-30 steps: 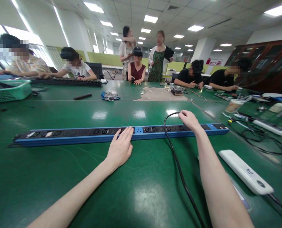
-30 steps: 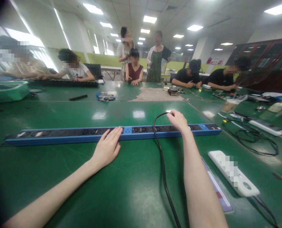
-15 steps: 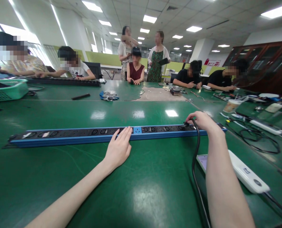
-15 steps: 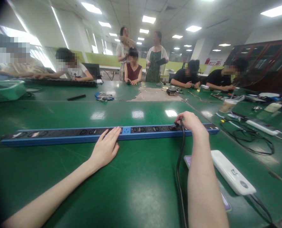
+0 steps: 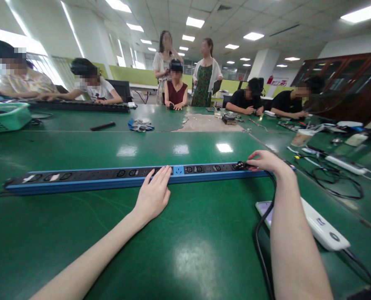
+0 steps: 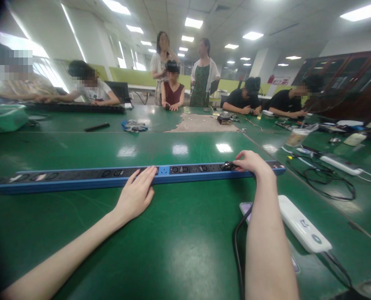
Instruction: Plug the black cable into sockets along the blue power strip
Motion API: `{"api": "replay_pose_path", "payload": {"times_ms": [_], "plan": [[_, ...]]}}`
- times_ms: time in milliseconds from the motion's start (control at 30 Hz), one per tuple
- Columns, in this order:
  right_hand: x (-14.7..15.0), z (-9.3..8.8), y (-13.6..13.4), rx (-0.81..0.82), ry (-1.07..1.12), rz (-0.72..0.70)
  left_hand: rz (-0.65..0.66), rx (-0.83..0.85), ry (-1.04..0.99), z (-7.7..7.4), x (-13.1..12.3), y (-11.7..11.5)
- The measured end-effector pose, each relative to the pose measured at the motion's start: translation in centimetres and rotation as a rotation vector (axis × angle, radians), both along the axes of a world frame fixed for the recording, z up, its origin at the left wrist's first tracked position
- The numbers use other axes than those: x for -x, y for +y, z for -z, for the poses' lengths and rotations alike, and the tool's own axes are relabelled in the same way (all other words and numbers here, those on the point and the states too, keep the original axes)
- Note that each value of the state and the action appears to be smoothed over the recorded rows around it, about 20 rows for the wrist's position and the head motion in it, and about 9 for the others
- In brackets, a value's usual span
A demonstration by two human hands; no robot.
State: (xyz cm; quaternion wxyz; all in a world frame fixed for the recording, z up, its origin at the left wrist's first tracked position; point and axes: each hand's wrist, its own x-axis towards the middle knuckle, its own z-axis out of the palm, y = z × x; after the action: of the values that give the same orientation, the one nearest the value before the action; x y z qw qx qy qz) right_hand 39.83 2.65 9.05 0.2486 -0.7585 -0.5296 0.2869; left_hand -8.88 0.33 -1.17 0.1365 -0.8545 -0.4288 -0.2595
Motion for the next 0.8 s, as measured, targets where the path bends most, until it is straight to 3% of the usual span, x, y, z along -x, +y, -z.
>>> {"api": "replay_pose_path", "payload": {"times_ms": [133, 300, 800], "plan": [[-0.7, 0.4, -0.1, -0.010, 0.021, 0.013, 0.003, -0.004, -0.001, 0.0, 0.0, 0.0], [-0.4, -1.0, -0.6, -0.182, -0.334, 0.064, 0.002, 0.004, 0.007, 0.0, 0.0, 0.0], [4.3, -2.0, 0.4, -0.058, -0.740, 0.077, 0.006, 0.002, -0.005, 0.0, -0.1, 0.0]]}}
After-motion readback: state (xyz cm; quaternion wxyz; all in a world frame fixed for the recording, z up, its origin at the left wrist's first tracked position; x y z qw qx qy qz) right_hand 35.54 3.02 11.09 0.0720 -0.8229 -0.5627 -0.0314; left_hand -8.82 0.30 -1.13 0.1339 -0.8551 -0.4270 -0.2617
